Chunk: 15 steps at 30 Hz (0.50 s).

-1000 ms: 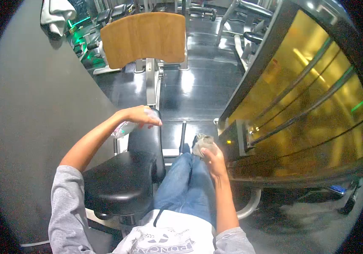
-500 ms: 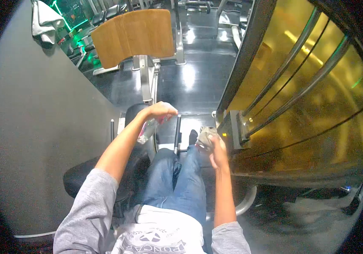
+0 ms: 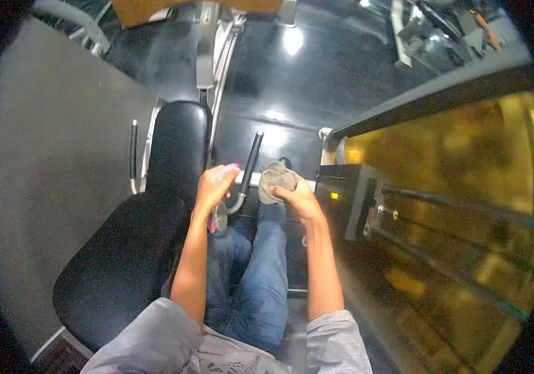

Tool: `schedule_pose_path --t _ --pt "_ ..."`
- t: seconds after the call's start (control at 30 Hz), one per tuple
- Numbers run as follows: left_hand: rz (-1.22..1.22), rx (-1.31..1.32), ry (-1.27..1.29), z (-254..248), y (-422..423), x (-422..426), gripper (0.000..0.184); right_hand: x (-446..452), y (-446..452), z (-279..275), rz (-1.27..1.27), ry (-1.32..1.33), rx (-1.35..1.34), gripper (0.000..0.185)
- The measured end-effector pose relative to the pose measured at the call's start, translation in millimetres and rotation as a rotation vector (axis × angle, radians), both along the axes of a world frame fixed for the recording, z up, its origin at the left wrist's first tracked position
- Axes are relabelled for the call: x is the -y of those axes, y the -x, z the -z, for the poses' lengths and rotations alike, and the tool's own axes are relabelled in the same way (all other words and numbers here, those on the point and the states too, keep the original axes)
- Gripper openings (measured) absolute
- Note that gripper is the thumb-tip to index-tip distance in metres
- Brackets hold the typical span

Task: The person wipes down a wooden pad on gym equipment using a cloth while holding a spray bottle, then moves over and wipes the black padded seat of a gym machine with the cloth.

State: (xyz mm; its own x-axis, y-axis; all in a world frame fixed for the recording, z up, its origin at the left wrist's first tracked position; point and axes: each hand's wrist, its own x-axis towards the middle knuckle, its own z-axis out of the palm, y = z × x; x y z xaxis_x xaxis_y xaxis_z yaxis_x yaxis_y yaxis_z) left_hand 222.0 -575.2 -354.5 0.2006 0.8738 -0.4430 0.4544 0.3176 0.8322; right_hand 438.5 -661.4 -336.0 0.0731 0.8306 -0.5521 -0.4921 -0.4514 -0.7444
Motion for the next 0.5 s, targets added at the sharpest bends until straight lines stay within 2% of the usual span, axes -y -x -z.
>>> schedule_pose_path --t 0.03,0.1,0.13,0.27,0.37,0.43,0.5 --pt "-0.030 -0.006 0.035 0 4 1 0.031 -11 5 5 -0.104 0.027 -0.037 0.058" --pt "-0.192 -0.128 0.070 2 14 6 0.032 -25 15 22 -0.146 0.086 -0.068 0.056" --pt "-0.193 -0.095 -0.034 14 22 12 0.032 -30 21 29 -0.166 0.123 -0.071 0.057" --pt "-0.190 -0.270 -0.006 19 38 36 0.029 -37 41 65 -0.271 0.183 -0.057 0.061" --pt "-0.270 -0.192 -0.030 36 51 65 0.032 -36 50 91 -0.387 0.184 -0.004 0.065" --pt "-0.314 -0.204 -0.016 46 58 83 0.029 -34 56 104 -0.362 0.175 0.007 0.065" --pt "-0.372 -0.164 -0.113 63 66 105 0.026 -30 61 115 -0.364 0.155 0.059 0.061"
